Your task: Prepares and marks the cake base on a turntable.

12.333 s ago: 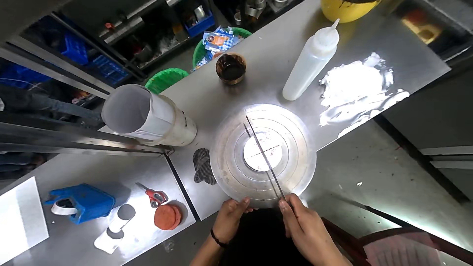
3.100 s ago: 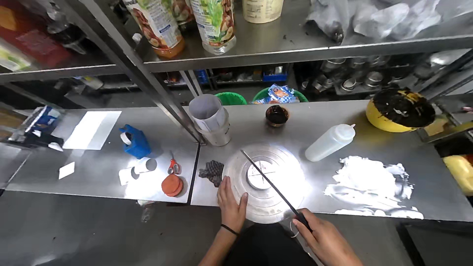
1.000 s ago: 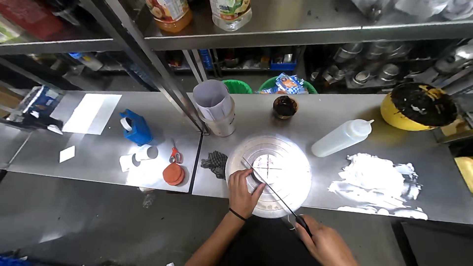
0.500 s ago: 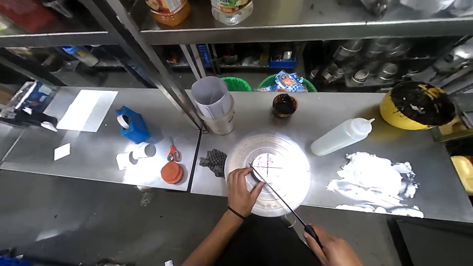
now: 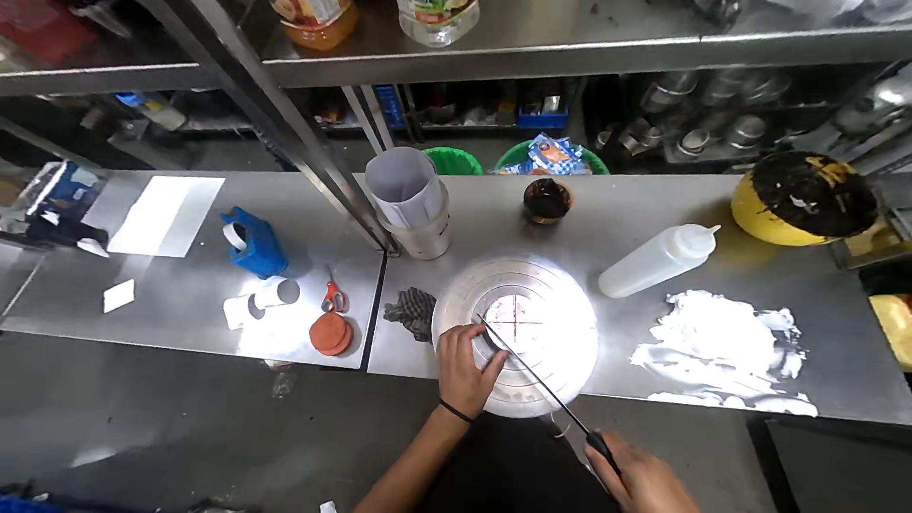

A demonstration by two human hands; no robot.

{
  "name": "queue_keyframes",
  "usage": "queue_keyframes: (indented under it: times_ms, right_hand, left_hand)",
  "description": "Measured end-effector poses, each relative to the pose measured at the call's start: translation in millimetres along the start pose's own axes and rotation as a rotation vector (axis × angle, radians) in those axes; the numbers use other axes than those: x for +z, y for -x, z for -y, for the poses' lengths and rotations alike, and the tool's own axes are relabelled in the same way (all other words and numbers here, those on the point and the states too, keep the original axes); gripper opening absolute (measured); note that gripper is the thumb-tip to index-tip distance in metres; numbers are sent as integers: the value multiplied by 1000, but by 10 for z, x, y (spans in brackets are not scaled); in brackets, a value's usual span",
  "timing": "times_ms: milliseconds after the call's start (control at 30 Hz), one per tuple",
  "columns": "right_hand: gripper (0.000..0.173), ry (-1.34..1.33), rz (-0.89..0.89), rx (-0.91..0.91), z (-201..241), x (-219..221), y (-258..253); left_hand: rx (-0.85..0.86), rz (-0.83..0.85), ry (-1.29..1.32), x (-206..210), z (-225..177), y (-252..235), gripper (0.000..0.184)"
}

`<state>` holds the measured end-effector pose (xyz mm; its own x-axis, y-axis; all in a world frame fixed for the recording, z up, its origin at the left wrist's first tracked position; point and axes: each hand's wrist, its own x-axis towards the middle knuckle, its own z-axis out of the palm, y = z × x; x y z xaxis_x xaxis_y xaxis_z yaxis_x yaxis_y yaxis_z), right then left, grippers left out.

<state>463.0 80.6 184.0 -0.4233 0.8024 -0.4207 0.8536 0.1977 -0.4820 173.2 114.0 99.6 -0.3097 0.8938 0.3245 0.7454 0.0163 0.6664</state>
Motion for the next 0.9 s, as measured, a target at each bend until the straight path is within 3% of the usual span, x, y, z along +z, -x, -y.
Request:
queue_keyframes:
  times_ms: [100, 233, 367, 500, 667, 900]
  right_hand:
    - [46, 22, 32, 28, -26, -28, 61]
    - [47, 42, -72, -15, 186, 67, -299]
    - [47, 49, -21, 23, 453, 0, -572]
    - [47, 51, -89, -4, 210, 32, -277]
    - [48, 42, 52, 74, 54, -112, 135]
    - [46, 78, -61, 29, 470, 5, -514]
  left_hand:
    - [8, -3, 3, 9, 9, 3, 55]
    - [6, -7, 10, 4, 2, -5, 53]
    - [-7, 7, -14, 8, -8, 4, 56]
    - [-11, -4, -8, 20, -2, -2, 55]
    - [1, -14, 0, 21, 20, -6, 53]
    - [11, 4, -2, 11, 23, -13, 53]
